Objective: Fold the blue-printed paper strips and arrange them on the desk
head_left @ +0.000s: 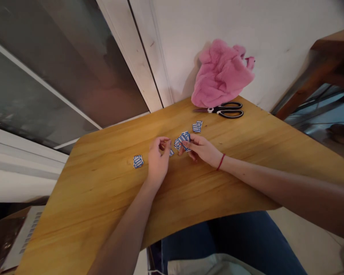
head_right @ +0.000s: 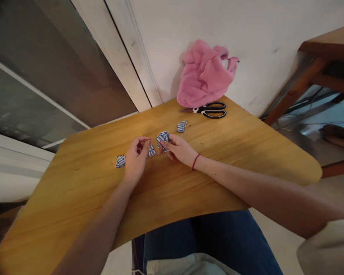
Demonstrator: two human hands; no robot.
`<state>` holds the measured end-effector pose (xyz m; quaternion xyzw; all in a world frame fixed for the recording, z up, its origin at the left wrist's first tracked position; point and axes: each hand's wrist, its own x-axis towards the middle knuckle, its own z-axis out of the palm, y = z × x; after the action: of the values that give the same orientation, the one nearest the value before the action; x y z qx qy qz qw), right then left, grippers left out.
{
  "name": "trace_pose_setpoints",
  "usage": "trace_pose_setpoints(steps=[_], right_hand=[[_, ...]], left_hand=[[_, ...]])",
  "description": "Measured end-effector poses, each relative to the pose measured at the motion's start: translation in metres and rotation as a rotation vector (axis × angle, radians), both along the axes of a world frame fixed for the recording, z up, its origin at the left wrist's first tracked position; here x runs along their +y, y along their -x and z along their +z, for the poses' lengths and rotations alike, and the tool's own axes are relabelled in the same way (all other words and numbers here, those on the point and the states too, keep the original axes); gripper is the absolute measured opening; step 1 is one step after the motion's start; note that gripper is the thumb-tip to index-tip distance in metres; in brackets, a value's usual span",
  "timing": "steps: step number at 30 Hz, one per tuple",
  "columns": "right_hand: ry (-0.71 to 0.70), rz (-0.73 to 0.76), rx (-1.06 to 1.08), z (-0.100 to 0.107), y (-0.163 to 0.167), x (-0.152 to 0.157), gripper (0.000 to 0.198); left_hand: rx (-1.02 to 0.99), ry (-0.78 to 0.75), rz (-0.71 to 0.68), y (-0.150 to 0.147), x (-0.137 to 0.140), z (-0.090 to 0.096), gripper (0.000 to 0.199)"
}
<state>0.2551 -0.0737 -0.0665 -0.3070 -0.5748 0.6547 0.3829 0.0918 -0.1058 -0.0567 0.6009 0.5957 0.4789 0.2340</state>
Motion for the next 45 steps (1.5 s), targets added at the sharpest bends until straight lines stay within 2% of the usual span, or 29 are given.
trace_pose_setpoints(steps=[3,5,11,14,17,20,22,25,27,31,33,37,40,45], right_hand=[[-0.015,0.006,-0.013,0.000,0.000,-0.002,0.025],[-0.021,0.014,-0.032,0.001,0.000,-0.003,0.029],[-0.022,-0.017,-0.035,0.005,-0.001,-0.003,0.030],[0.030,-0.111,0.005,0.007,0.000,-0.003,0.027],[0.091,-0.171,0.026,0.007,0.000,-0.003,0.025],[0.079,-0.160,0.017,0.007,0.000,-0.002,0.023],[0.035,-0.134,0.006,0.005,0.000,-0.002,0.023],[-0.029,-0.117,-0.017,0.004,0.000,-0.002,0.026],[-0.045,-0.104,-0.035,0.004,0.000,-0.002,0.030],[-0.048,-0.017,-0.090,0.007,0.000,-0.005,0.035],[-0.045,0.006,-0.113,0.008,0.000,-0.006,0.036],[-0.005,0.013,-0.082,0.007,0.002,-0.007,0.032],[0.086,-0.070,-0.031,0.007,0.004,-0.006,0.024],[0.196,-0.150,-0.019,0.011,0.004,-0.006,0.019]], left_hand=[[-0.250,0.086,-0.163,-0.011,-0.005,0.005,0.018],[-0.331,0.109,-0.202,-0.014,-0.006,0.006,0.017],[-0.344,0.037,-0.082,-0.001,0.002,0.003,0.015],[-0.176,0.072,0.006,0.011,0.008,-0.002,0.017],[0.177,0.104,0.074,0.020,0.013,-0.012,0.013],[0.473,0.026,0.137,0.023,0.015,-0.020,0.010],[0.528,-0.024,0.168,0.023,0.015,-0.021,0.015],[0.440,-0.095,0.213,0.020,0.013,-0.014,0.015],[0.297,-0.106,0.181,0.014,0.010,-0.007,0.012],[-0.076,0.071,-0.094,-0.001,0.001,0.002,0.019],[-0.197,0.123,-0.174,-0.008,-0.002,0.002,0.021],[-0.260,0.092,-0.108,-0.006,-0.001,0.002,0.019],[-0.073,0.050,0.005,0.008,0.005,0.000,0.017],[0.594,0.011,0.092,0.030,0.015,-0.012,0.010]])
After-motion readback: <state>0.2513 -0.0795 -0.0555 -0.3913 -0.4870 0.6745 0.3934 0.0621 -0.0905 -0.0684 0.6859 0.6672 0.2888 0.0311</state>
